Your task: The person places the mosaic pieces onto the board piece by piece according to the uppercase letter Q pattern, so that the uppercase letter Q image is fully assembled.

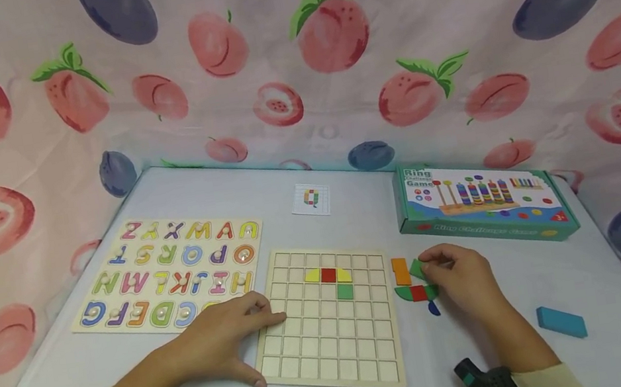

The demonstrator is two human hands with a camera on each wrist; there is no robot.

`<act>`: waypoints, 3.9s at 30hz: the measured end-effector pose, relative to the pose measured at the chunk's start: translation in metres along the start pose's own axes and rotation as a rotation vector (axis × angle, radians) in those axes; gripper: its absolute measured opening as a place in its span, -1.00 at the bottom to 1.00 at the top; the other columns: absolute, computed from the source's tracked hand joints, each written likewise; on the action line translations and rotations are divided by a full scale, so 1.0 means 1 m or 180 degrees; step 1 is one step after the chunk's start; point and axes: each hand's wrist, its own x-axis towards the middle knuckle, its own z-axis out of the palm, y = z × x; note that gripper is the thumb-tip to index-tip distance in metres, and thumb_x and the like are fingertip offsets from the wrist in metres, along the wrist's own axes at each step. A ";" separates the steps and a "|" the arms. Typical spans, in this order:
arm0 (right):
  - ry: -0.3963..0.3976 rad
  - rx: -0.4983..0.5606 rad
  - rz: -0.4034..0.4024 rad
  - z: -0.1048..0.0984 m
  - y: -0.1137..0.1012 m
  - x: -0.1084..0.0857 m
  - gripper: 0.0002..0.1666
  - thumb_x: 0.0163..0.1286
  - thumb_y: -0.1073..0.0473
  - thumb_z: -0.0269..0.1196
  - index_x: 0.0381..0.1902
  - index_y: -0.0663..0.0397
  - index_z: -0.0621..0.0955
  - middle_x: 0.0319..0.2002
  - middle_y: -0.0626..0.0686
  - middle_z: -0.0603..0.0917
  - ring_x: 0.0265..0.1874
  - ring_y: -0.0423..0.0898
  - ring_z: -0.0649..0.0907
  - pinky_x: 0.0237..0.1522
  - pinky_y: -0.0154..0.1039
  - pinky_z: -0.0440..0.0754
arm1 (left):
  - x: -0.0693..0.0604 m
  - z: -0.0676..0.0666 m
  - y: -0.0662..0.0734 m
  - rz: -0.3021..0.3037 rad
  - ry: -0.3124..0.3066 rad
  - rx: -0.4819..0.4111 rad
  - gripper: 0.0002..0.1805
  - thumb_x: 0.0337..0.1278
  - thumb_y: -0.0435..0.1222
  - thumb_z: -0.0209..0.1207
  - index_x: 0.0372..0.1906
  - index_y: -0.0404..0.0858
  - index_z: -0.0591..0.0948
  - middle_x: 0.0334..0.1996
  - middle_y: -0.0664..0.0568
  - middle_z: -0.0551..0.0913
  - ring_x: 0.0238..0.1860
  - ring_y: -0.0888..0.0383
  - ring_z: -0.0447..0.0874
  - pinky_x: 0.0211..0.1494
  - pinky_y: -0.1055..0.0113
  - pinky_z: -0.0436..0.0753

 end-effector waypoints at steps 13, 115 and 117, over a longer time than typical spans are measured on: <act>-0.0330 0.0722 -0.0176 0.018 -0.032 -0.008 -0.73 0.52 0.11 0.38 0.07 0.09 0.79 -0.01 0.05 0.78 -0.32 -0.05 0.62 -0.36 -0.21 0.61 | 0.000 0.000 0.000 -0.0009 -0.0012 -0.0002 0.12 -0.34 0.43 0.56 0.48 0.11 0.59 0.13 0.25 0.47 -0.04 0.29 0.47 0.02 0.30 0.56; -0.0210 0.0658 -0.0202 0.024 -0.044 0.029 -0.72 0.58 0.11 0.30 0.12 0.09 0.75 0.06 0.15 0.71 0.00 0.09 0.56 -0.11 -0.24 0.66 | 0.000 0.001 0.000 -0.0014 -0.0042 0.0000 0.12 -0.35 0.39 0.60 0.49 0.12 0.58 0.12 0.27 0.46 -0.05 0.30 0.46 0.00 0.32 0.55; -0.0201 0.0766 -0.0237 0.030 -0.051 0.029 -0.73 0.58 0.12 0.31 0.10 0.10 0.76 0.03 0.14 0.72 -0.02 0.08 0.56 -0.12 -0.25 0.65 | -0.001 0.001 0.000 -0.0016 -0.0046 0.0005 0.12 -0.35 0.39 0.60 0.49 0.12 0.58 0.12 0.27 0.46 -0.05 0.29 0.46 0.00 0.32 0.55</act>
